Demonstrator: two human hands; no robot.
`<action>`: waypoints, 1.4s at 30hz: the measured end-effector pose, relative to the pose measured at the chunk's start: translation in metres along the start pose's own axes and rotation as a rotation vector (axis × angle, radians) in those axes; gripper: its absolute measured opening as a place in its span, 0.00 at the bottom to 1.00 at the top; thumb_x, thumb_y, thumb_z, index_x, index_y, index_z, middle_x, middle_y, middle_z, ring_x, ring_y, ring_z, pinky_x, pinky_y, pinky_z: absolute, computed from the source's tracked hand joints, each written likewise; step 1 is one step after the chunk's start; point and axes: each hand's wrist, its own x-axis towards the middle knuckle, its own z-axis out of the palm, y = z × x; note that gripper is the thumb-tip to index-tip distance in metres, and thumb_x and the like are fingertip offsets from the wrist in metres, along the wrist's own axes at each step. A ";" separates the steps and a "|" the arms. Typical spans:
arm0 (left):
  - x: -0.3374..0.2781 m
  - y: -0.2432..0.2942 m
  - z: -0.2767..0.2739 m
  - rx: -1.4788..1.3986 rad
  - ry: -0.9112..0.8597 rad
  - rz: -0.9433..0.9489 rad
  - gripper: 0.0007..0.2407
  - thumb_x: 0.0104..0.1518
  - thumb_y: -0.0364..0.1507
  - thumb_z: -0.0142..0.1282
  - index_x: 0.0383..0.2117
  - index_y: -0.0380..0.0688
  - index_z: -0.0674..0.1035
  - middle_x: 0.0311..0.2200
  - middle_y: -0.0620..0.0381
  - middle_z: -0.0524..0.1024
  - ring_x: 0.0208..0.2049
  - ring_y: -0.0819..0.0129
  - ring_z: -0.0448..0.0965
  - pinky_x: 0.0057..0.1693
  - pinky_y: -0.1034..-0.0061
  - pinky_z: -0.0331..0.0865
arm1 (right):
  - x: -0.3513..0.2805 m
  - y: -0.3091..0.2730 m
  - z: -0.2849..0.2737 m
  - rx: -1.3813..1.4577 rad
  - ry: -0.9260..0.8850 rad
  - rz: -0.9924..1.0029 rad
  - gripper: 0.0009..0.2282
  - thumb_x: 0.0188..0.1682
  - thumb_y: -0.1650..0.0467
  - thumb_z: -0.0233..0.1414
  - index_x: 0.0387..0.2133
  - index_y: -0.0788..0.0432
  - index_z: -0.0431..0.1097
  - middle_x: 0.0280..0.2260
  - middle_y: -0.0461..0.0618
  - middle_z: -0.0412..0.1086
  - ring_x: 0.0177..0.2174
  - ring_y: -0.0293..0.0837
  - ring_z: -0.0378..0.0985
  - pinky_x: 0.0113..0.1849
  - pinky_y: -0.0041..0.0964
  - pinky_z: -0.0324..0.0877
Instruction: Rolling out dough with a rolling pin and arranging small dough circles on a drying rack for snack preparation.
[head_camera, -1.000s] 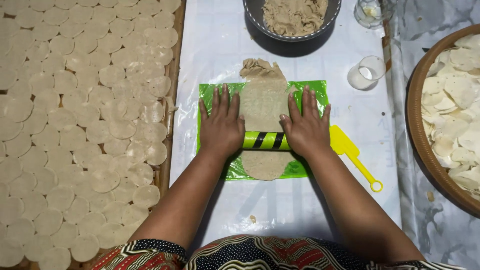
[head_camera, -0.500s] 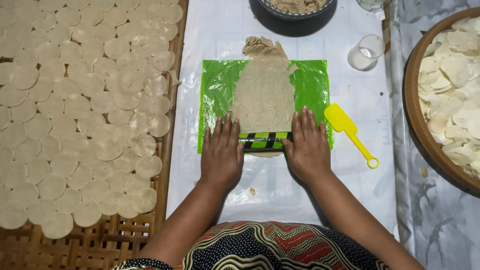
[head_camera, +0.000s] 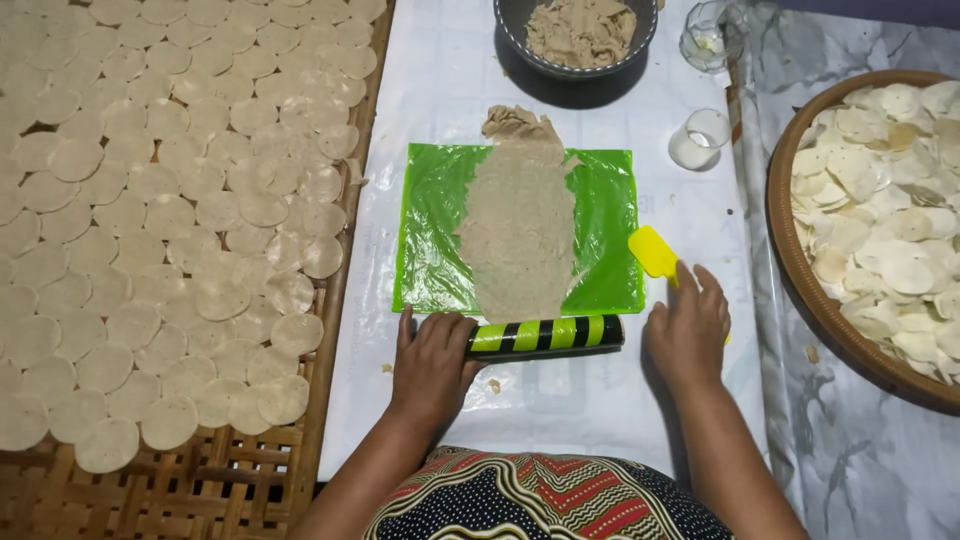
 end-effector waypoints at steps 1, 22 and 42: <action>0.000 -0.001 -0.002 0.000 0.001 0.001 0.25 0.50 0.42 0.64 0.55 0.51 0.73 0.47 0.56 0.73 0.56 0.55 0.71 0.68 0.39 0.45 | 0.009 0.015 0.009 -0.001 0.002 0.000 0.27 0.50 0.71 0.51 0.66 0.62 0.58 0.61 0.64 0.56 0.62 0.66 0.58 0.59 0.65 0.53; -0.007 0.003 -0.005 -0.056 -0.115 0.108 0.31 0.52 0.54 0.54 0.63 0.60 0.69 0.43 0.57 0.76 0.51 0.57 0.74 0.68 0.41 0.48 | 0.003 -0.099 0.031 -0.172 -0.134 -0.672 0.03 0.50 0.63 0.51 0.33 0.37 0.72 0.29 0.38 0.64 0.27 0.46 0.75 0.30 0.42 0.72; 0.000 0.012 -0.014 -0.087 -0.076 0.028 0.21 0.67 0.50 0.37 0.56 0.56 0.75 0.41 0.56 0.77 0.51 0.59 0.77 0.66 0.48 0.53 | 0.075 -0.042 -0.044 -0.376 -0.164 -0.316 0.08 0.57 0.65 0.49 0.38 0.36 0.77 0.36 0.36 0.72 0.34 0.41 0.81 0.37 0.37 0.74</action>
